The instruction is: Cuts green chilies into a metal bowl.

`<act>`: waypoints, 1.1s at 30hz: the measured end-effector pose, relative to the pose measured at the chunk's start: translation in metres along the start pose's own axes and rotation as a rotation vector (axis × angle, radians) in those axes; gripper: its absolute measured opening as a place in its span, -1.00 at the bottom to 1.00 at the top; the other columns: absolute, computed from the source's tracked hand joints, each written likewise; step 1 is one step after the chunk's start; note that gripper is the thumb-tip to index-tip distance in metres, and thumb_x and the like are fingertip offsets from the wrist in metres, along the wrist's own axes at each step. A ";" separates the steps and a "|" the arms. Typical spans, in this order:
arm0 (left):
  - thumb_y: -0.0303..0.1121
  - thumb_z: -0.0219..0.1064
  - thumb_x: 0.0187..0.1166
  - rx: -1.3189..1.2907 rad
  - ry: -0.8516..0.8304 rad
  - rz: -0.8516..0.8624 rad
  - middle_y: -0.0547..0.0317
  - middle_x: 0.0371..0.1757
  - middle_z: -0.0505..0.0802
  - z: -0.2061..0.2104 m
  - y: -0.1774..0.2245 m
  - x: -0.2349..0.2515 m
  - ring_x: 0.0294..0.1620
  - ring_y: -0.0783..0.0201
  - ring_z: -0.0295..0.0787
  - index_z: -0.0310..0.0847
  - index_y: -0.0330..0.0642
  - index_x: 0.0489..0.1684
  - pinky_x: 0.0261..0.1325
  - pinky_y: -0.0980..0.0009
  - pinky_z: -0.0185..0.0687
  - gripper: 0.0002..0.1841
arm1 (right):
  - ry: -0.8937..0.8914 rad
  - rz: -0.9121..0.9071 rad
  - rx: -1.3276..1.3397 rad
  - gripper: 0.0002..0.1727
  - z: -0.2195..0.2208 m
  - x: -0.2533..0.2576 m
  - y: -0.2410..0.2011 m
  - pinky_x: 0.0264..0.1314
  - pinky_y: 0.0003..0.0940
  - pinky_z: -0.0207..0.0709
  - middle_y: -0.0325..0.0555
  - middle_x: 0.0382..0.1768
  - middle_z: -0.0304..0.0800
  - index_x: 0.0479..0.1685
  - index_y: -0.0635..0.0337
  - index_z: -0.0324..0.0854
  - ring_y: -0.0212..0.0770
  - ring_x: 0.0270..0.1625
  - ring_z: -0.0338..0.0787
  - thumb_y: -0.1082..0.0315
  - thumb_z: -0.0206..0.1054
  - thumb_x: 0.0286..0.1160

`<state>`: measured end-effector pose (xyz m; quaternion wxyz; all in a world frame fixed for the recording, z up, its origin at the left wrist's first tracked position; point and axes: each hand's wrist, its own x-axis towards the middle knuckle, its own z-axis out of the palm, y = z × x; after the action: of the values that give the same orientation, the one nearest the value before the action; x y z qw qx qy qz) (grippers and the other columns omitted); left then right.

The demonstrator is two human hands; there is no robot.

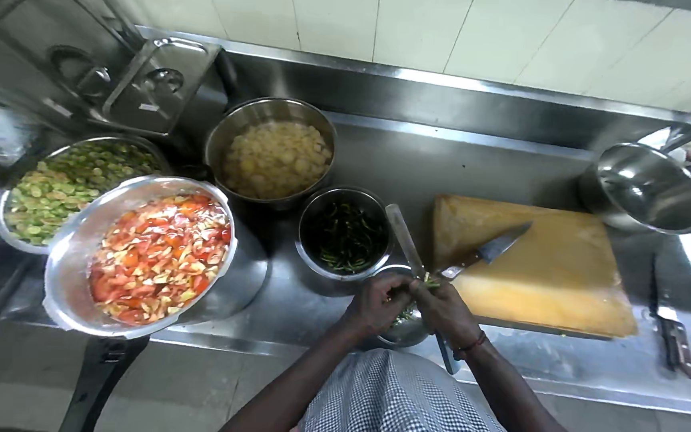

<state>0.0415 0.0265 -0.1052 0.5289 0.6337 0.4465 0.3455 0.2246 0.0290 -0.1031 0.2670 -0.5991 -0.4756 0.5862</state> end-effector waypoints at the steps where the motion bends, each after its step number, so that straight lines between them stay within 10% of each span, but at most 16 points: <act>1: -0.44 0.35 0.66 0.005 0.004 -0.020 0.14 -0.02 0.87 0.000 0.000 0.000 -0.04 0.34 0.82 0.80 -0.22 0.01 0.16 0.32 0.76 -0.86 | -0.019 0.012 0.019 -0.68 0.000 -0.001 0.001 -0.71 -0.44 0.34 -0.17 -0.68 0.46 -0.17 0.12 0.68 -0.33 -0.75 0.37 0.04 0.29 0.71; 13: -0.45 0.39 0.55 0.574 0.194 0.148 -0.04 -0.06 0.90 0.006 -0.041 0.008 0.05 0.03 0.86 0.85 -0.27 -0.20 0.25 0.06 0.73 -0.88 | -0.416 0.297 0.310 -0.43 -0.007 -0.003 0.010 -0.78 -0.60 0.21 -0.37 -0.76 0.24 -0.42 0.03 0.41 -0.49 -0.82 0.22 -0.24 -0.04 0.78; 17: -0.47 0.32 0.55 0.789 -0.010 0.102 0.02 0.33 0.80 0.002 -0.040 0.002 0.54 -0.05 0.56 0.86 -0.16 -0.02 0.61 0.01 0.43 -0.80 | -0.415 0.311 0.263 -0.34 -0.009 -0.005 0.008 -0.74 -0.57 0.31 -0.34 -0.72 0.30 -0.32 0.04 0.44 -0.45 -0.79 0.30 -0.35 -0.21 0.74; 22: -0.49 0.38 0.52 0.700 0.025 -0.044 -0.08 0.23 0.83 -0.021 -0.027 0.006 0.34 -0.13 0.69 0.85 -0.21 0.02 0.45 -0.11 0.55 -0.79 | -0.153 0.044 -0.409 -0.56 -0.012 -0.005 0.003 -0.35 -0.21 0.60 -0.12 -0.39 0.71 0.22 0.06 0.65 -0.21 -0.46 0.66 -0.06 0.35 0.63; 27: -0.41 0.28 0.63 0.739 0.108 -0.290 -0.06 0.19 0.85 -0.046 -0.023 0.036 0.36 -0.08 0.71 0.84 -0.18 0.04 0.48 -0.06 0.54 -0.78 | -0.002 -0.027 -0.890 -0.43 -0.009 -0.015 -0.002 0.31 0.09 0.63 0.18 0.20 0.74 0.61 0.21 0.38 0.13 0.19 0.80 0.38 0.30 0.58; 33: -0.35 0.24 0.68 0.724 0.307 -0.348 -0.14 0.13 0.86 -0.052 0.001 0.066 0.28 -0.14 0.76 0.84 -0.20 0.02 0.38 -0.19 0.58 -0.76 | 0.343 -0.256 -0.887 -0.54 -0.010 -0.020 0.018 0.10 0.07 0.74 0.21 0.01 0.82 0.49 0.34 0.48 0.15 -0.01 0.88 0.42 0.25 0.64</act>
<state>0.0181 0.1071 -0.0958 0.2499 0.6349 0.7128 0.1624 0.2418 0.0060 -0.1085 0.1304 -0.6797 -0.6984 0.1825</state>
